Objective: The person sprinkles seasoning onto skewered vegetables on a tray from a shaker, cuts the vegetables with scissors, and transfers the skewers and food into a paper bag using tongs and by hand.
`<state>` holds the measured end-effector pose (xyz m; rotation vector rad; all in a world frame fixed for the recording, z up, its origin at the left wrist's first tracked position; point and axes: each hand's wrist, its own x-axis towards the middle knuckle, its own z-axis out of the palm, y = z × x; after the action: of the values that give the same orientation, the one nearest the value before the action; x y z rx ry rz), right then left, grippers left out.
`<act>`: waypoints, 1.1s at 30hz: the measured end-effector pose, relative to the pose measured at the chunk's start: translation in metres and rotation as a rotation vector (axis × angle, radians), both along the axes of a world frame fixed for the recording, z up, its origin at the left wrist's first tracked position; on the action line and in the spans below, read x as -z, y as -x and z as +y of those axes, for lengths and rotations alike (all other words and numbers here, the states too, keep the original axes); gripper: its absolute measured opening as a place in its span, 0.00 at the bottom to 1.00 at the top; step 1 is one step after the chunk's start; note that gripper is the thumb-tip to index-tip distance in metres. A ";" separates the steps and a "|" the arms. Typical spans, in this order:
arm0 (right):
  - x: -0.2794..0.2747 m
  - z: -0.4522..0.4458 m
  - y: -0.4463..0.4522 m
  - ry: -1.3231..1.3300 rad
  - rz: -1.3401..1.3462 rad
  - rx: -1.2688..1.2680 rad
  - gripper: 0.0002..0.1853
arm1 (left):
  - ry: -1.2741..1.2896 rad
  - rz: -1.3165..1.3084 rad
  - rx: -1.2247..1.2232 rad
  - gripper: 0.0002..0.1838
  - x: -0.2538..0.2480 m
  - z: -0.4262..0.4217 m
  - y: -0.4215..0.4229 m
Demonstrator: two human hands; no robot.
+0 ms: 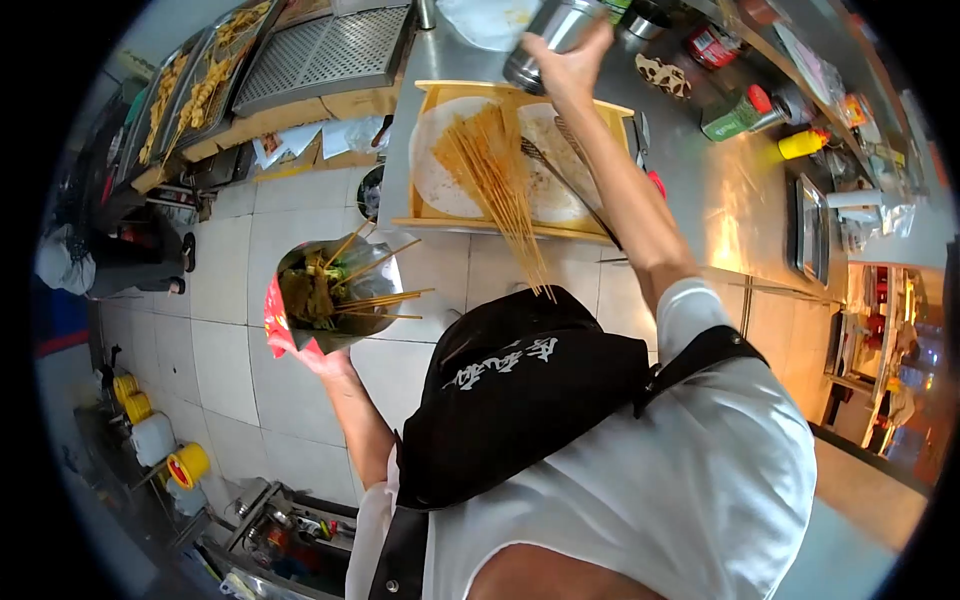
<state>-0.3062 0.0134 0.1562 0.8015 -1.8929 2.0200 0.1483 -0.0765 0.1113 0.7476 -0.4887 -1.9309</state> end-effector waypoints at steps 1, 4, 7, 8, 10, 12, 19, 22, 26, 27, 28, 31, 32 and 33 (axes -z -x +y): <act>-0.001 -0.002 0.004 -0.166 -0.003 -0.032 0.62 | -0.008 0.132 0.071 0.59 0.005 0.001 -0.003; -0.010 -0.001 0.000 0.075 -0.146 -0.014 0.62 | 0.058 0.153 0.061 0.59 -0.010 0.002 0.018; 0.018 0.002 -0.004 -0.260 0.025 -0.041 0.62 | -0.014 0.236 0.124 0.57 0.042 -0.024 -0.007; 0.021 -0.002 0.000 -0.258 0.125 -0.007 0.62 | -0.003 0.235 0.135 0.57 0.039 -0.029 0.000; 0.013 0.001 -0.012 0.085 -0.170 -0.060 0.62 | -0.022 0.221 0.105 0.55 -0.007 0.007 0.018; 0.027 0.003 -0.004 -0.288 -0.047 -0.084 0.61 | 0.025 0.188 0.104 0.56 0.052 -0.012 -0.008; 0.003 -0.005 0.011 -0.101 -0.115 -0.133 0.61 | 0.125 0.397 0.267 0.56 0.016 0.001 0.015; 0.010 0.013 -0.010 -0.204 -0.091 -0.220 0.59 | -0.054 0.474 0.193 0.56 0.052 -0.009 -0.009; 0.020 0.031 -0.035 0.011 -0.337 -0.314 0.54 | 0.031 0.217 0.088 0.56 -0.005 0.017 0.021; 0.038 0.032 -0.034 -0.102 -0.234 -0.272 0.49 | -0.017 0.243 0.126 0.55 0.021 0.004 0.008; 0.051 0.033 -0.032 -0.198 -0.128 -0.214 0.45 | -0.034 0.261 0.134 0.56 0.029 -0.003 0.007; 0.044 0.048 -0.028 0.302 -0.788 -0.249 0.39 | -0.113 0.328 0.121 0.58 0.024 0.002 0.019; 0.058 0.056 -0.011 0.472 -0.896 -0.255 0.37 | -0.137 0.342 0.130 0.59 0.037 -0.006 0.012; 0.064 0.070 0.005 0.546 -1.201 -0.284 0.32 | -0.161 0.356 0.150 0.59 0.044 -0.013 0.013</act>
<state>-0.3116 0.0834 0.0924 -0.4565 -1.4282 3.3989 0.1358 -0.0890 0.0672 0.4597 -0.1751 -2.2054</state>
